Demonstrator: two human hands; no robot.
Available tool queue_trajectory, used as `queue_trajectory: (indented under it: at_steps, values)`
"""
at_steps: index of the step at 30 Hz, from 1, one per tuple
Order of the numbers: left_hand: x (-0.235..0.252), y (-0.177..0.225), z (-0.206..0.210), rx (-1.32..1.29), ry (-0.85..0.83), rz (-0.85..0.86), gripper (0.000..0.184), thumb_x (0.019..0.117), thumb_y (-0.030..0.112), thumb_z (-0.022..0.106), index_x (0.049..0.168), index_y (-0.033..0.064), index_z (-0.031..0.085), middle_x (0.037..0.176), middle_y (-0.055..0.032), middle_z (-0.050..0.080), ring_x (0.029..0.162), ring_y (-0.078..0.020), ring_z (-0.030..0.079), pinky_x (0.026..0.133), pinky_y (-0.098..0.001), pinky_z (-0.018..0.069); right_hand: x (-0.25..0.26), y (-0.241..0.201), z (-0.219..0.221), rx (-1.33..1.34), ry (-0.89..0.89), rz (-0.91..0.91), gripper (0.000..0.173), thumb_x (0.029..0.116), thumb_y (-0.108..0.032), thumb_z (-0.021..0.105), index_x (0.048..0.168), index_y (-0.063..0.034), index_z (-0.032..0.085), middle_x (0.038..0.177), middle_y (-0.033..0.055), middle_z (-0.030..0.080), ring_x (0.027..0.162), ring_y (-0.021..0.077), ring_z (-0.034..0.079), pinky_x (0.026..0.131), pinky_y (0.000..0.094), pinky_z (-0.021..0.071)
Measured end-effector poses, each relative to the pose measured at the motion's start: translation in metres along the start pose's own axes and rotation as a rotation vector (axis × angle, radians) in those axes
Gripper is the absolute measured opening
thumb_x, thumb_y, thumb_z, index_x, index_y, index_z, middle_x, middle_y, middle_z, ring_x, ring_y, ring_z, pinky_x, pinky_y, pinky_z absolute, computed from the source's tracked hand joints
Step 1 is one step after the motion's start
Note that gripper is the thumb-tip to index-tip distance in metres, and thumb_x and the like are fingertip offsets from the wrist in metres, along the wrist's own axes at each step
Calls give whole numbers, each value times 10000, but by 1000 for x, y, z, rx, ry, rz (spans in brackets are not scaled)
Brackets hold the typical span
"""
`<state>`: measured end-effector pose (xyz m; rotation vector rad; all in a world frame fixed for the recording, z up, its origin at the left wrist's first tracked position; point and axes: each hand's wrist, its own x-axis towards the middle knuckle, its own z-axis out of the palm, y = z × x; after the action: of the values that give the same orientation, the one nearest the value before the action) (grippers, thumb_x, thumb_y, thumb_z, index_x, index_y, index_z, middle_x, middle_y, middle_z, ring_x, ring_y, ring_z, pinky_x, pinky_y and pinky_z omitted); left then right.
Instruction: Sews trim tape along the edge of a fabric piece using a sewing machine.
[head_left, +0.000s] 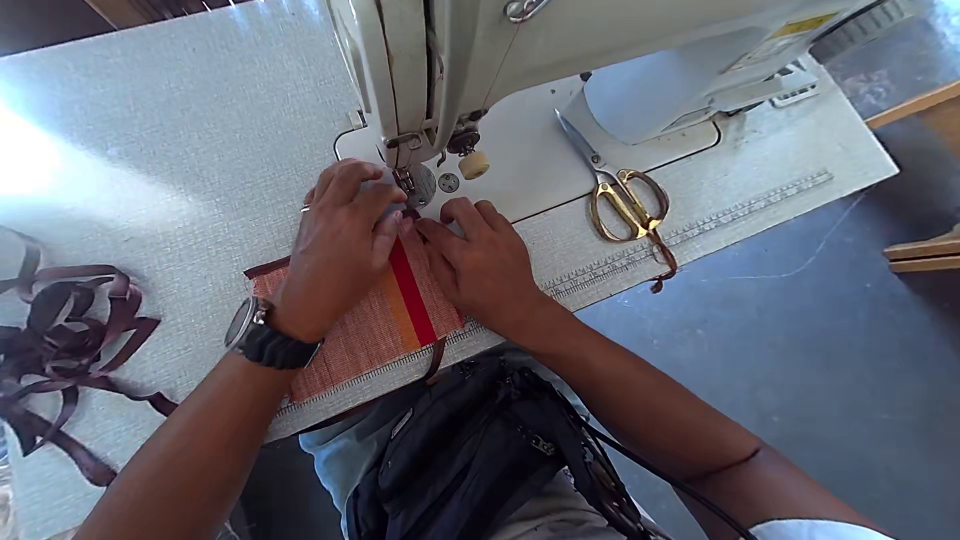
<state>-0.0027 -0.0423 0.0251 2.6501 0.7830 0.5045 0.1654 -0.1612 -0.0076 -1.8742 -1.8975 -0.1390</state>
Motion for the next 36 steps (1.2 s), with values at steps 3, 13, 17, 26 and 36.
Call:
queue_trajectory:
  at_steps: [3,13,17,26,36]
  values:
    - [-9,3,0,90,26,46,298,1052,224,508,1224,128,732,1377,-139,595,1376,-363,473,1092,-569,408,0,1,0,14,-5,5,333,1012,-228,526,1245,-145,749,1121,117,639,966,292,594,733,407,493]
    - [-17,-6,19,216,40,104,376,1050,203,464,1351,188,689,1331,-157,613,1310,-383,504,1040,-571,396,-1,2,0,44,15,11,339,1012,-245,528,1251,-157,753,1110,114,636,962,288,592,736,402,507]
    - [-12,-9,18,233,45,120,385,1045,192,458,1354,185,688,1322,-159,614,1307,-378,502,1036,-562,391,2,2,-2,17,-11,11,358,1017,-257,516,1276,-163,743,1147,118,633,978,289,583,737,400,501]
    - [-7,-16,12,191,30,141,391,1052,221,450,1364,179,682,1370,-151,617,1354,-384,491,1071,-572,390,11,0,-4,-39,-57,39,386,1008,-243,499,1316,-179,724,1204,147,628,1023,319,577,797,445,475]
    - [-13,-18,16,189,60,137,381,1050,226,453,1333,183,704,1376,-140,623,1376,-361,488,1109,-561,367,11,1,-1,-53,-46,39,393,1023,-269,484,1332,-186,714,1199,146,623,1015,315,573,793,440,470]
